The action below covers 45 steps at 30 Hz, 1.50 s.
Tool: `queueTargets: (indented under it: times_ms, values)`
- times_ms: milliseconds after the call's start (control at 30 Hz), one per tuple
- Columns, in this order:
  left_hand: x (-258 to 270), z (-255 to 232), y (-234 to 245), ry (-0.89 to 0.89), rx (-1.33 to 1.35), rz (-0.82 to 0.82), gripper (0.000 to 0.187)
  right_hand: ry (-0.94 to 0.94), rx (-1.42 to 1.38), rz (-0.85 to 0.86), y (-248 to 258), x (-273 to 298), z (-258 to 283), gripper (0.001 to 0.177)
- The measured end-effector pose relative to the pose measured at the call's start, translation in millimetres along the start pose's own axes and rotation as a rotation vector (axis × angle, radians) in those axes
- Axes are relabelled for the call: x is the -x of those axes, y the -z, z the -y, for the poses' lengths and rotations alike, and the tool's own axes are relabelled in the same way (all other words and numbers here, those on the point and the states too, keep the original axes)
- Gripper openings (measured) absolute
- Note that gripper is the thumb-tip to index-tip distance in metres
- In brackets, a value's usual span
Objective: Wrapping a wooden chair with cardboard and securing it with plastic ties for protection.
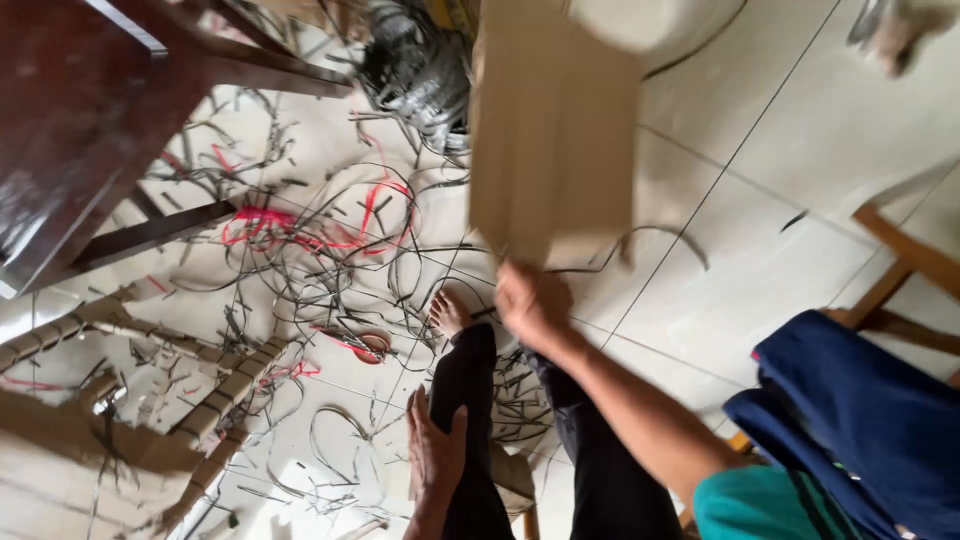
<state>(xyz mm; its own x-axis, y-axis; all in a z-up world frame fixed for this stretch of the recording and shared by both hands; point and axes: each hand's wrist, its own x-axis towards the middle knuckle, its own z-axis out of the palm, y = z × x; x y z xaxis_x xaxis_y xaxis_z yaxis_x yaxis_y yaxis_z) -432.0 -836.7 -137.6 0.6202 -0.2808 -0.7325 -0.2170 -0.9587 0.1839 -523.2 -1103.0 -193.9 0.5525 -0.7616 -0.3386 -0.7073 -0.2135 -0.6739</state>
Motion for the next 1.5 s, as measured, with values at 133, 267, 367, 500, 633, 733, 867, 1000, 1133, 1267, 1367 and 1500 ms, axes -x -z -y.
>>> queueTargets:
  times_ms: [133, 267, 367, 500, 633, 733, 867, 1000, 1133, 1267, 1367, 1500]
  values:
    - [45, -31, 40, -0.604, 0.537, -0.264, 0.100, 0.444, -0.148, 0.146, 13, 81, 159, 0.014]
    - [76, 0, 87, -0.454, 0.773, -0.463, 0.076, 0.708, -0.109, 0.360, 45, 127, 282, 0.033]
    - [92, 45, 135, -0.269, 1.064, -0.632, 0.040, 0.854, -0.286, 0.448, 55, 154, 345, 0.007]
    - [152, 69, 254, -0.016, 1.477, -0.870, 0.008, 0.601, -0.457, 0.787, 61, 160, 404, 0.015]
    - [152, 166, 281, 0.138, 1.998, -1.038, 0.013, 0.314, -0.151, 0.582, 8, 133, 402, 0.043]
    - [213, 194, 334, 0.120, 2.387, -0.932, 0.024, -0.071, -0.428, 0.609, -58, 108, 382, 0.086]
    - [213, 288, 297, 0.272, 2.455, -0.826, 0.031, -0.112, -0.271, 0.760, -68, 150, 450, 0.081]
    - [277, 295, 324, 0.072, 2.646, -0.800, 0.031, -0.133, -0.588, 1.090, -111, 170, 495, 0.101]
    - [273, 337, 282, -0.159, 2.795, -0.536, 0.039, -0.101, -0.760, 1.299, -169, 175, 520, 0.105]
    - [281, 340, 288, -0.282, 2.961, -0.457, 0.039, -0.253, -0.851, 1.333, -225, 166, 533, 0.076]
    - [279, 358, 284, -0.207, 2.833, -0.554, 0.036, -0.352, -0.883, 1.353, -227, 175, 574, 0.067]
    - [243, 405, 250, -0.221, 2.874, -0.459, 0.037, -0.275, -0.877, 1.335, -239, 174, 627, 0.070]
